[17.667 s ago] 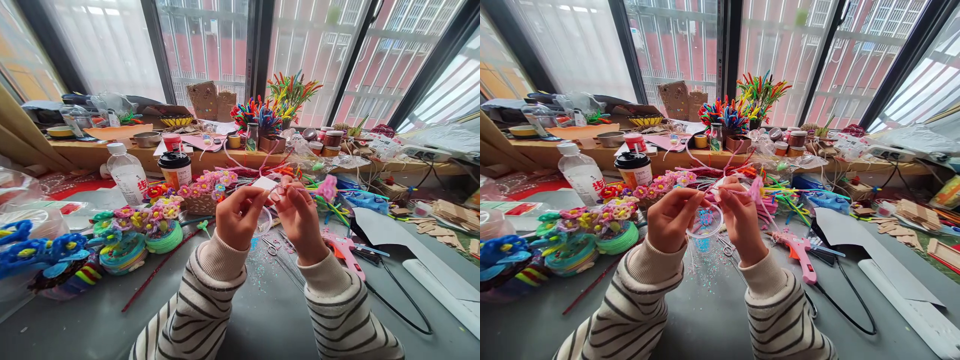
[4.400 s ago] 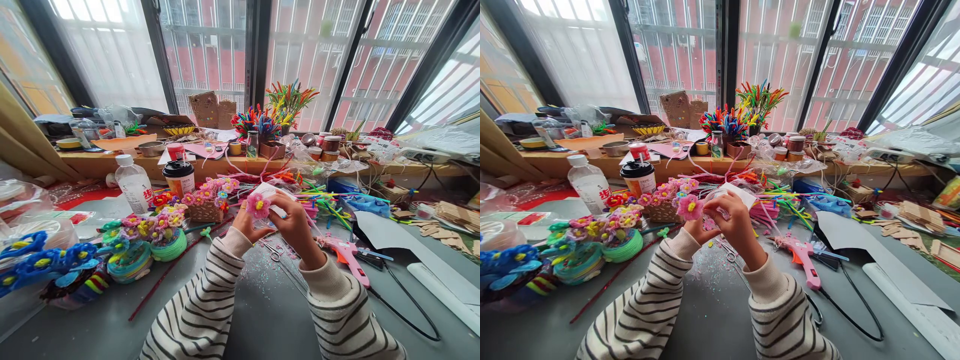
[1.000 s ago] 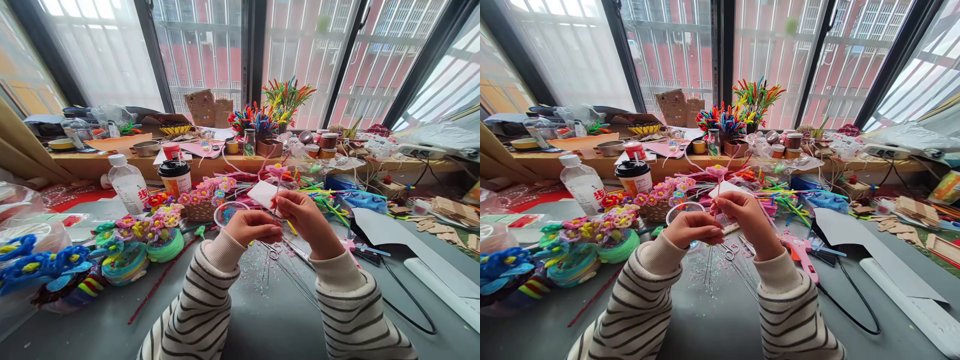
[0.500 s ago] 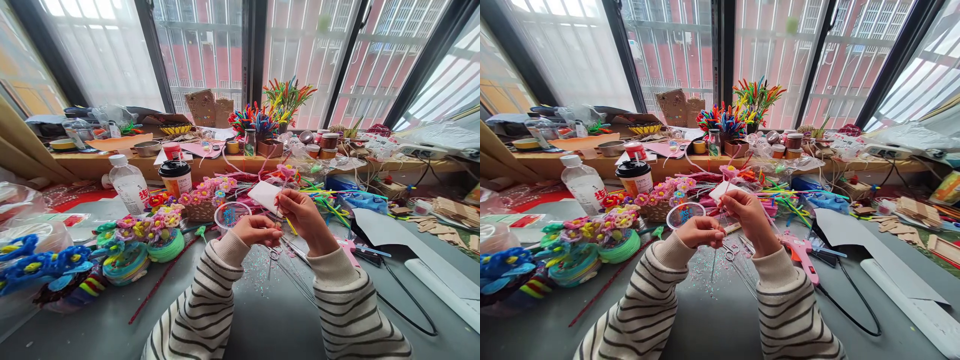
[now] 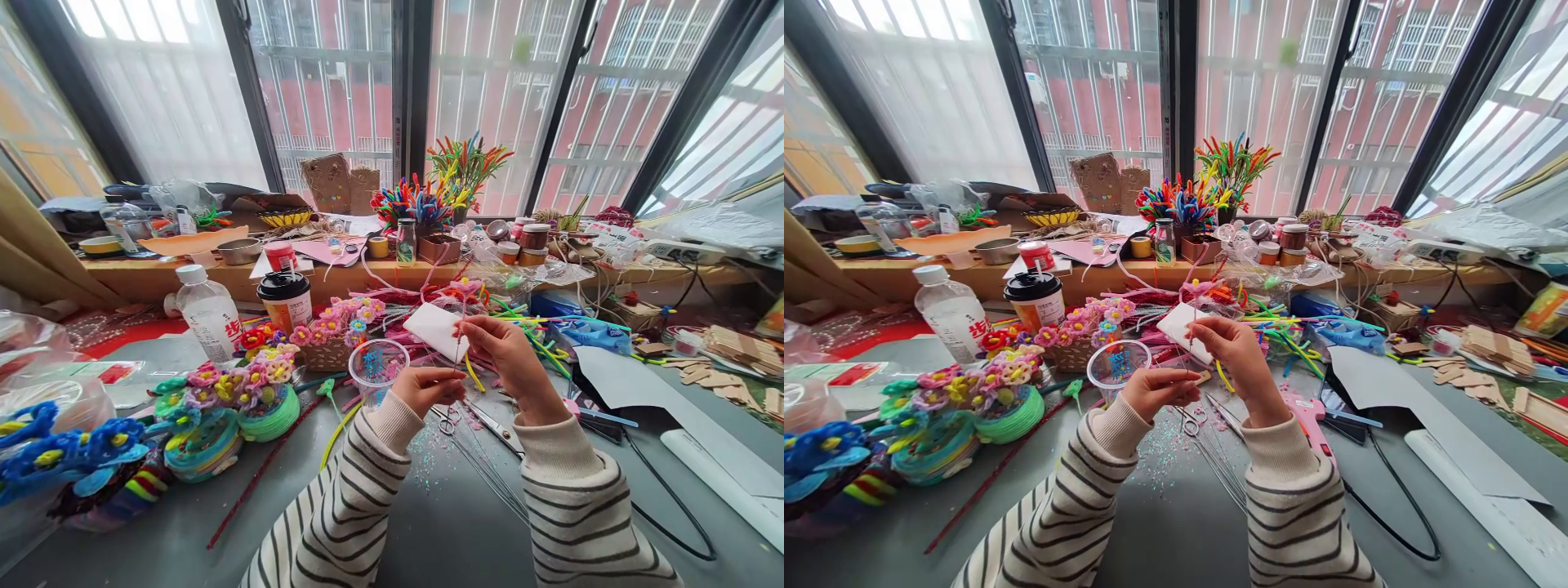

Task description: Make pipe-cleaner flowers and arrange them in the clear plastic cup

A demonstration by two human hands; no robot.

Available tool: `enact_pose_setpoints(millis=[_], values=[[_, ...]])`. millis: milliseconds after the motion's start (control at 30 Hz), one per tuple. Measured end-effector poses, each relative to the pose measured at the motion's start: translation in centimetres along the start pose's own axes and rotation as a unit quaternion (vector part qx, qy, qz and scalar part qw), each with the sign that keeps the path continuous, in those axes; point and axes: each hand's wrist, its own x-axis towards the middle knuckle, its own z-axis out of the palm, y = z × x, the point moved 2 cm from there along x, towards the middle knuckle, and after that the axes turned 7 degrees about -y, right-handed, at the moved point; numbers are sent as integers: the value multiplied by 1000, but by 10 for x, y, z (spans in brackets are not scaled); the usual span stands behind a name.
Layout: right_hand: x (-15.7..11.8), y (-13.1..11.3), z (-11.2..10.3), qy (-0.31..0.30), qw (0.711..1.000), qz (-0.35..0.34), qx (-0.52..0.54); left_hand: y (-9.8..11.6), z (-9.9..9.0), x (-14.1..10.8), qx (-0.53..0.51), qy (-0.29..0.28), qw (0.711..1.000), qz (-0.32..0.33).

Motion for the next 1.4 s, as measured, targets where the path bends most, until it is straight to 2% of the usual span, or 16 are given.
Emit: enact_pose_setpoints(millis=[100,200,433,600,700,1033,1200,1400], values=[[1,2,-3,-9,1000,14,-10,-5,-1,3,39,17,999,28],[2,2,-5,1,1000,-1,-1,-6,-1,3,57,7,998,38],[0,0,-5,2,1000,-12,-22,-2,3,2,17,0,1000,-2],[1,0,-4,14,999,-52,-11,2,7,-3,12,-26,999,-23],[2,3,-4,17,998,-52,-17,5,9,-5,-3,-46,998,-42],[0,1,-1,9,998,-51,-39,2,8,-5,-21,-57,996,-69],[0,3,-5,19,999,-21,-24,-6,3,-4,-17,-29,999,-37],[6,13,-15,68,997,-3,29,-23,-1,-8,27,-10,1000,5]])
